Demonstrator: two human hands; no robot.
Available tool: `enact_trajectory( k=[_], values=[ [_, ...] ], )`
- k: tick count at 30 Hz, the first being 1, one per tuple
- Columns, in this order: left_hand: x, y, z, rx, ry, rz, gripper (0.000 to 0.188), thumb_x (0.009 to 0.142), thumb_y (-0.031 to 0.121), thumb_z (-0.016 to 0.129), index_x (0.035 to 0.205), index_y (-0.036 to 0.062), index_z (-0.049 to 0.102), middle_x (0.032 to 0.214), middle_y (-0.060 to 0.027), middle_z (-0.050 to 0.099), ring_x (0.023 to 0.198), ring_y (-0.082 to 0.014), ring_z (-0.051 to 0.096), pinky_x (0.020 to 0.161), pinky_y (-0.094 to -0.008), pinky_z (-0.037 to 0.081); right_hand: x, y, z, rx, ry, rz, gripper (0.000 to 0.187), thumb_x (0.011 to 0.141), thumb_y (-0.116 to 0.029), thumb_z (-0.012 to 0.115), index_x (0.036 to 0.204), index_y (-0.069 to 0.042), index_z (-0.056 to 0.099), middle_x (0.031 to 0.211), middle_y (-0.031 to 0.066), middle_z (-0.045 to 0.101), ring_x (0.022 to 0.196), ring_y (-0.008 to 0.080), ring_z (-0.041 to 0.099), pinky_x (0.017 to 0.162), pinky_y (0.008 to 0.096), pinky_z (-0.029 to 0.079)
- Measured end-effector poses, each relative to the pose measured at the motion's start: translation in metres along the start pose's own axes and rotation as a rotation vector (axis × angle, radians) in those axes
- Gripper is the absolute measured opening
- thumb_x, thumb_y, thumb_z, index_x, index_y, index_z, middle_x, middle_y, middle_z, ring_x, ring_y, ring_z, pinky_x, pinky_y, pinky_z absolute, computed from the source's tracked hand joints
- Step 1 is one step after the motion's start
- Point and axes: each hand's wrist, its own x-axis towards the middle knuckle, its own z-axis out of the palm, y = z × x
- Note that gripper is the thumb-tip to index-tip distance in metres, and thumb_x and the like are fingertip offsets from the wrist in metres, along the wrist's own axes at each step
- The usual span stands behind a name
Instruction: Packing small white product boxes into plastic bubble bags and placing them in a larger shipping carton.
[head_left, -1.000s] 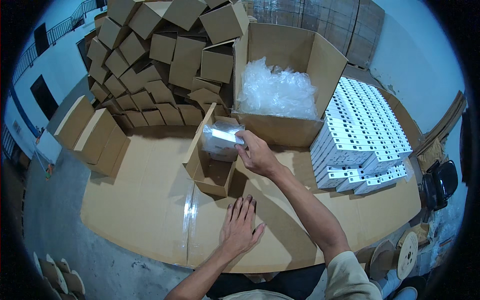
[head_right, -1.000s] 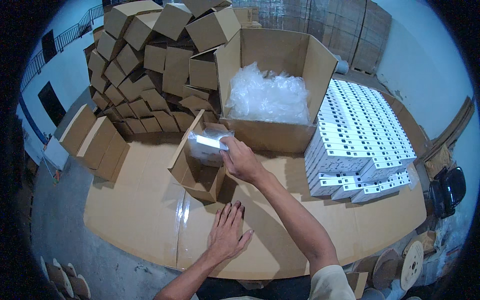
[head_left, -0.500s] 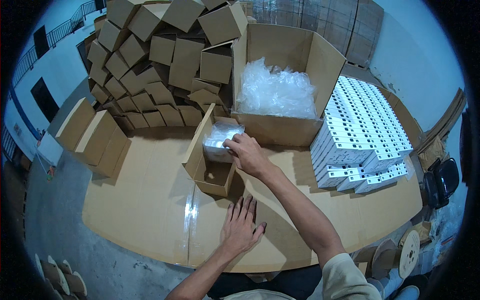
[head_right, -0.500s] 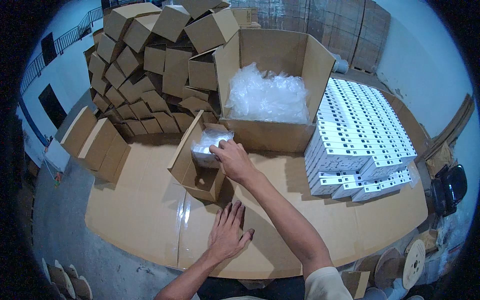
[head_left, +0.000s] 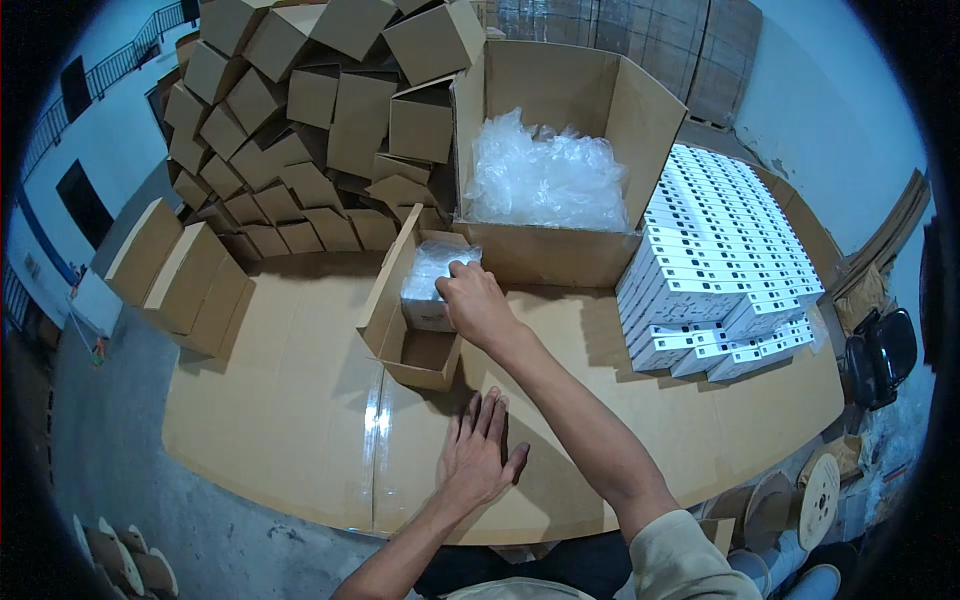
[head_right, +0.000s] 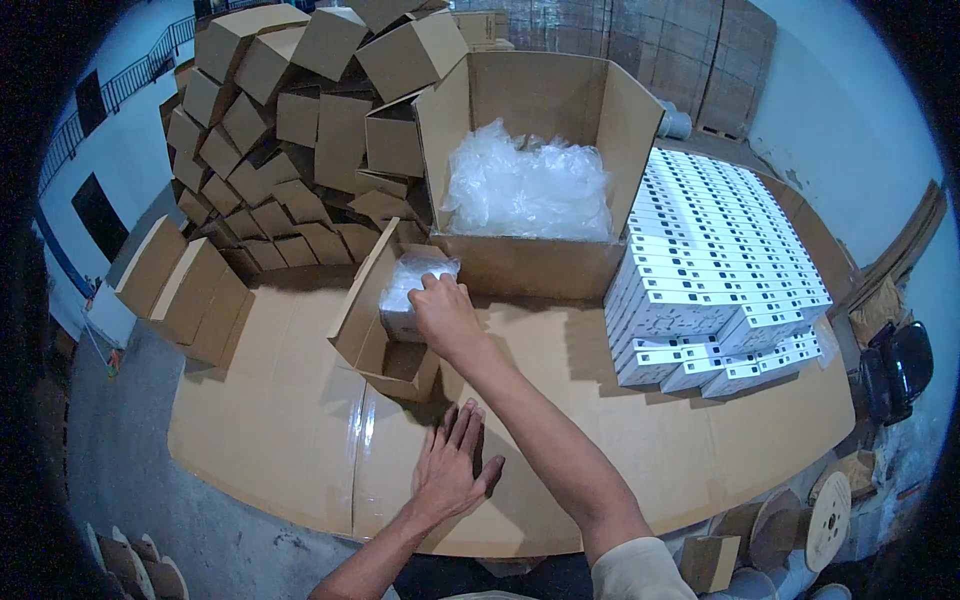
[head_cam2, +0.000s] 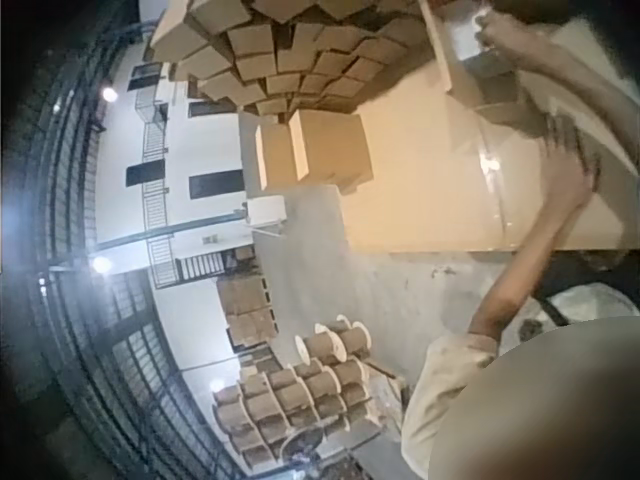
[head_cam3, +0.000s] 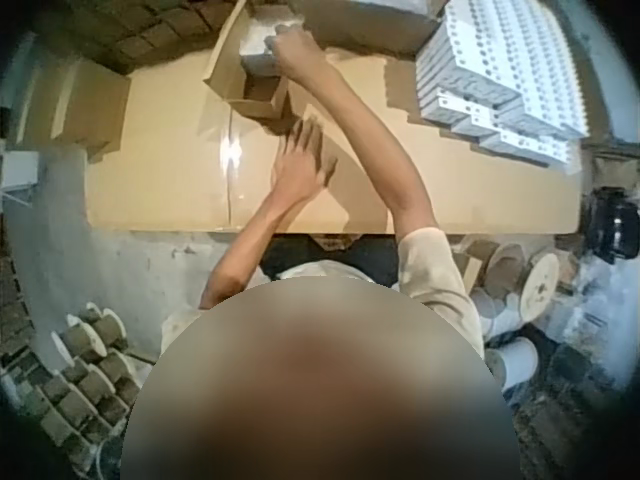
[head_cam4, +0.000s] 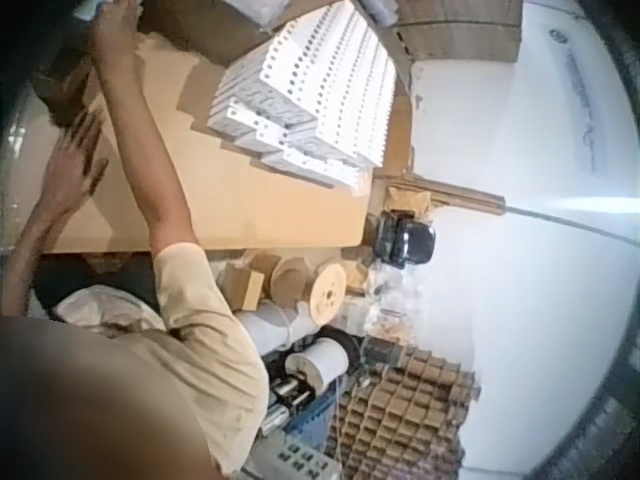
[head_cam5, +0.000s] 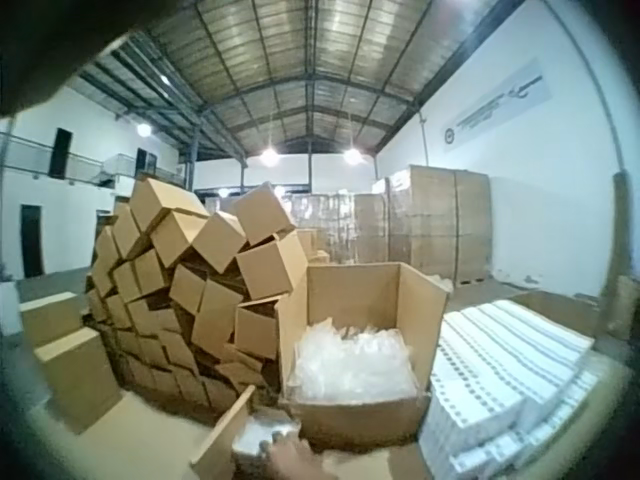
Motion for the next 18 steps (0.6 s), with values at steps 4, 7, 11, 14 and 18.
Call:
enact_trajectory(
  k=[4, 7, 11, 14, 18],
  values=[
    [-0.001, -0.001, 0.004, 0.023, 0.003, -0.009, 0.084, 0.095, 0.048, 0.052, 0.155, -0.0027, 0.023, 0.161, -0.0211, 0.025, 0.149, -0.0393, 0.022, 0.122, -0.0525, 0.015, 0.001, -0.002, 0.009, -0.079, 0.028, 0.034, 0.011, 0.077, -0.008, 0.070, 0.086, -0.002, 0.070, 0.096, 0.0166, 0.063, 0.093, 0.0360, 0.062, 0.084, 0.0475, 0.052],
    [-0.001, -0.002, 0.005, 0.016, 0.009, -0.005, 0.083, 0.095, 0.048, 0.052, 0.155, -0.0021, 0.023, 0.161, -0.0209, 0.025, 0.149, -0.0394, 0.022, 0.122, -0.0525, 0.015, -0.003, -0.002, 0.004, -0.054, -0.023, 0.062, 0.012, 0.079, -0.009, 0.070, 0.089, -0.002, 0.071, 0.103, 0.0170, 0.063, 0.098, 0.0356, 0.061, 0.087, 0.0469, 0.051],
    [-0.002, 0.000, 0.004, -0.007, 0.041, 0.017, 0.081, 0.093, 0.046, 0.055, 0.153, -0.0028, 0.028, 0.159, -0.0218, 0.028, 0.148, -0.0405, 0.024, 0.121, -0.0522, 0.016, -0.023, 0.001, -0.012, 0.189, 0.039, -0.005, 0.024, 0.083, -0.010, 0.069, 0.106, -0.003, 0.070, 0.117, 0.0179, 0.059, 0.112, 0.0364, 0.056, 0.097, 0.0449, 0.047],
    [0.001, 0.004, -0.002, 0.068, 0.019, -0.011, 0.080, 0.094, 0.047, 0.052, 0.151, -0.0055, 0.032, 0.160, -0.0201, 0.029, 0.148, -0.0375, 0.023, 0.119, -0.0512, 0.020, -0.052, -0.003, -0.050, 0.190, 0.148, 0.002, 0.035, 0.083, -0.010, 0.070, 0.117, -0.004, 0.064, 0.122, 0.0169, 0.056, 0.117, 0.0363, 0.053, 0.101, 0.0442, 0.045],
    [0.019, 0.003, 0.007, 0.064, 0.076, 0.045, 0.079, 0.093, 0.045, 0.054, 0.150, -0.0046, 0.033, 0.159, -0.0210, 0.030, 0.148, -0.0386, 0.022, 0.120, -0.0517, 0.018, -0.099, 0.007, -0.111, 0.114, 0.198, 0.065, 0.034, 0.083, -0.010, 0.072, 0.115, -0.005, 0.063, 0.121, 0.0163, 0.056, 0.115, 0.0354, 0.054, 0.099, 0.0456, 0.046]
  ],
)
